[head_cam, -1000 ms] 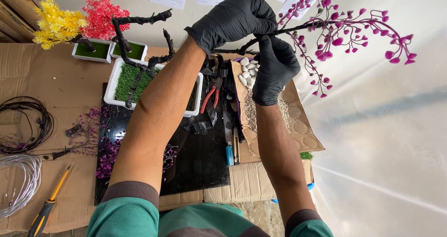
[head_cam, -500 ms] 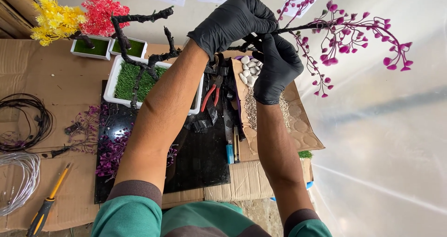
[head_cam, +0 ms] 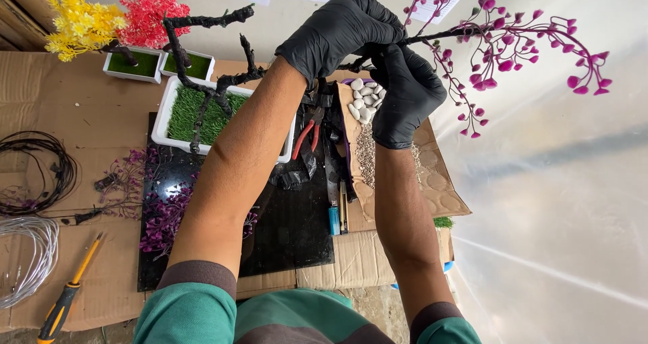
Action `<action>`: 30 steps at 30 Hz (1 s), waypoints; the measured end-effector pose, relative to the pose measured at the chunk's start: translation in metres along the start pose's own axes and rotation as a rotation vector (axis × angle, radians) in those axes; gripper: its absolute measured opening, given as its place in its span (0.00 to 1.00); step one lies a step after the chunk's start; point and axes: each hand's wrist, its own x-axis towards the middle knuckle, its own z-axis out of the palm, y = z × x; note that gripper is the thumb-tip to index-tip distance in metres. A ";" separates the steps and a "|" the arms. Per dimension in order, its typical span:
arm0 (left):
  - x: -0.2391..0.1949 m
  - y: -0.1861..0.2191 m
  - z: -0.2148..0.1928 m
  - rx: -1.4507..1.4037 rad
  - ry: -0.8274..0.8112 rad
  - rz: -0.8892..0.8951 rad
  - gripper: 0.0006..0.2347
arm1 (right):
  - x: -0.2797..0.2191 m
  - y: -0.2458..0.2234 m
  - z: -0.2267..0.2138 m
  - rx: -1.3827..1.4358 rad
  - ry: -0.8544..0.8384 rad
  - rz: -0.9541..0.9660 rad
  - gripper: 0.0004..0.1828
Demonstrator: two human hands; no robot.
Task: The person assembles artificial purple flowers onto a black branch structure. They repeatedly pick up small flower pieces from a pile on the table and attach them to the branch, shaping the arrangement with gloved hands. The workspace includes other craft supplies like stones and wires.
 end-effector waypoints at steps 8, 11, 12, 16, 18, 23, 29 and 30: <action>0.000 -0.011 0.001 -0.060 0.056 -0.012 0.05 | -0.001 -0.003 -0.001 0.012 -0.007 0.002 0.10; -0.001 -0.009 0.000 -0.062 0.064 -0.036 0.06 | -0.001 -0.004 0.000 0.014 -0.032 -0.010 0.10; 0.000 -0.010 0.000 -0.050 0.055 -0.018 0.05 | -0.001 -0.003 -0.001 0.021 -0.048 -0.023 0.11; -0.001 -0.004 0.000 -0.048 0.029 -0.053 0.04 | -0.001 -0.005 0.000 -0.006 -0.034 -0.015 0.12; -0.003 -0.003 0.000 -0.002 0.039 -0.041 0.06 | -0.001 -0.008 0.001 -0.007 -0.011 0.021 0.11; 0.003 -0.017 -0.006 0.035 -0.003 0.014 0.07 | -0.006 -0.009 -0.006 -0.044 -0.001 0.061 0.12; -0.004 -0.005 -0.001 0.109 -0.017 0.010 0.10 | -0.013 -0.014 -0.008 -0.044 -0.088 0.051 0.12; -0.003 -0.006 -0.001 0.082 -0.034 0.042 0.09 | -0.015 -0.016 -0.007 -0.043 -0.086 0.044 0.11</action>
